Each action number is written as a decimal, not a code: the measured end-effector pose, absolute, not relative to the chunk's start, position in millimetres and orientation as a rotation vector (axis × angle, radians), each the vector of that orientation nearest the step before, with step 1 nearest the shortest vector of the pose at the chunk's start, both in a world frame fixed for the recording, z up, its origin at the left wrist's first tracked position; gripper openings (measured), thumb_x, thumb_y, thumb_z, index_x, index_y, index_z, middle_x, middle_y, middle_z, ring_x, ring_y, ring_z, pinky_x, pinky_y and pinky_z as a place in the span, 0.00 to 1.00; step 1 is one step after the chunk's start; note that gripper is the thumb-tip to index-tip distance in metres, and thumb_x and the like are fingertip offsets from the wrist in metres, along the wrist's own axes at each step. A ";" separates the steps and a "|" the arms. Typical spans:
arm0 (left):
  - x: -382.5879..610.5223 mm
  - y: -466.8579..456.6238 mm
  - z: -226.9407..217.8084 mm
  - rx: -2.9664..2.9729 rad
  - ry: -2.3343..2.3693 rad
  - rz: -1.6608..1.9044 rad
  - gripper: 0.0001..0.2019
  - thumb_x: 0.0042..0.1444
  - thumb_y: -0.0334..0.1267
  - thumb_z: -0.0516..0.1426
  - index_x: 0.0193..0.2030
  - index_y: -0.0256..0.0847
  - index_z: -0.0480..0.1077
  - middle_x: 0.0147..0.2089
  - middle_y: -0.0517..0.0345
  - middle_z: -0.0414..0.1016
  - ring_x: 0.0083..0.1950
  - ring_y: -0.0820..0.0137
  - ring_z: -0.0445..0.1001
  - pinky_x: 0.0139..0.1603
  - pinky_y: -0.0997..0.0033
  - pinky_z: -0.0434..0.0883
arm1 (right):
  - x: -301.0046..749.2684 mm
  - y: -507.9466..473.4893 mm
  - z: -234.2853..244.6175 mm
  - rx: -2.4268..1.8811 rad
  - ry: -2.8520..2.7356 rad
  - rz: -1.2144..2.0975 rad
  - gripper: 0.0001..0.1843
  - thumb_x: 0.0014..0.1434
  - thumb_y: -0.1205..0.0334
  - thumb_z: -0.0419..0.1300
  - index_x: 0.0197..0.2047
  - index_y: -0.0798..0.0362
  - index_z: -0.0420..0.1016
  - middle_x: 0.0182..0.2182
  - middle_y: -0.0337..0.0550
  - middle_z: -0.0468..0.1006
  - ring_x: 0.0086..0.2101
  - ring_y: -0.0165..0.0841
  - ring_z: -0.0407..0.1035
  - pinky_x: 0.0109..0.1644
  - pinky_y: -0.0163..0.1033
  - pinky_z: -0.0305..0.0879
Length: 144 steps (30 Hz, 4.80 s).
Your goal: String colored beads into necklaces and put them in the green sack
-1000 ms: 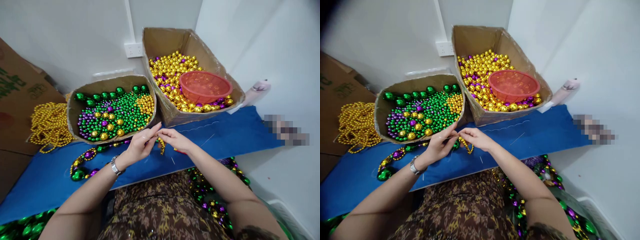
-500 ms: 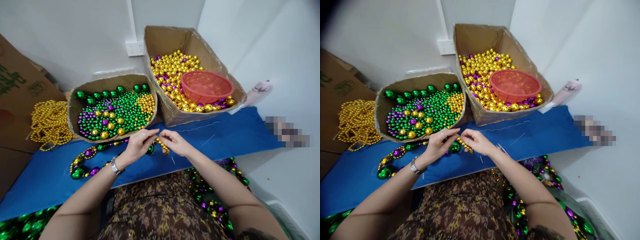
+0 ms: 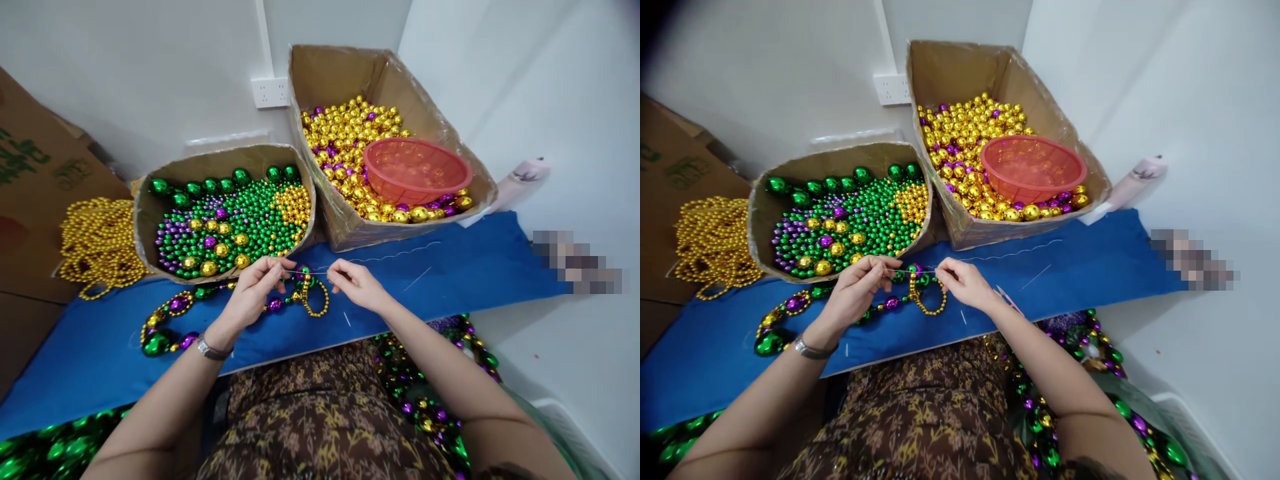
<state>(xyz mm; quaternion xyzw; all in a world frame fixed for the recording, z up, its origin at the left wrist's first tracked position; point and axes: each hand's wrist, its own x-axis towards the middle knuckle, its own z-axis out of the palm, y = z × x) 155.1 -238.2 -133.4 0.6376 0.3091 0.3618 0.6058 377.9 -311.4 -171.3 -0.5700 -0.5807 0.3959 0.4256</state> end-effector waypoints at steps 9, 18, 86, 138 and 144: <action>173.4 -238.0 -129.3 1.050 0.432 0.898 0.08 0.57 0.39 0.61 0.32 0.38 0.69 0.34 0.53 0.76 0.42 0.66 0.76 0.30 0.74 0.72 | 370.8 -318.0 -173.5 -1.076 -0.751 1.321 0.13 0.56 0.51 0.62 0.32 0.51 0.66 0.30 0.36 0.77 0.20 0.22 0.61 0.23 0.28 0.56; 179.9 -243.2 -130.6 1.115 0.451 0.903 0.11 0.54 0.41 0.63 0.29 0.37 0.68 0.29 0.56 0.73 0.34 0.70 0.73 0.25 0.76 0.66 | 355.7 -313.1 -149.7 -0.743 -0.523 1.394 0.16 0.55 0.53 0.64 0.31 0.49 0.59 0.21 0.29 0.62 0.18 0.22 0.52 0.21 0.27 0.52; 205.9 -227.3 -72.4 1.133 0.730 0.907 0.07 0.51 0.36 0.60 0.28 0.37 0.66 0.25 0.59 0.71 0.27 0.73 0.73 0.23 0.76 0.68 | 379.0 -291.6 -91.5 -1.291 -2.312 -0.758 0.19 0.68 0.70 0.45 0.26 0.51 0.65 0.21 0.39 0.61 0.27 0.32 0.53 0.31 0.42 0.48; 191.8 -250.7 -123.8 1.785 0.769 0.718 0.14 0.59 0.46 0.54 0.28 0.38 0.65 0.25 0.63 0.63 0.27 0.75 0.60 0.27 0.74 0.59 | 326.6 -317.7 -166.6 -1.345 -1.182 0.647 0.13 0.62 0.52 0.57 0.43 0.50 0.76 0.37 0.43 0.80 0.34 0.32 0.74 0.38 0.37 0.71; 190.4 -252.9 -125.7 1.538 0.773 0.746 0.14 0.55 0.47 0.59 0.29 0.38 0.67 0.26 0.61 0.69 0.28 0.74 0.66 0.30 0.74 0.64 | 327.0 -309.8 -161.5 -1.204 -0.905 0.811 0.14 0.58 0.48 0.61 0.36 0.50 0.71 0.31 0.39 0.74 0.31 0.29 0.69 0.32 0.33 0.67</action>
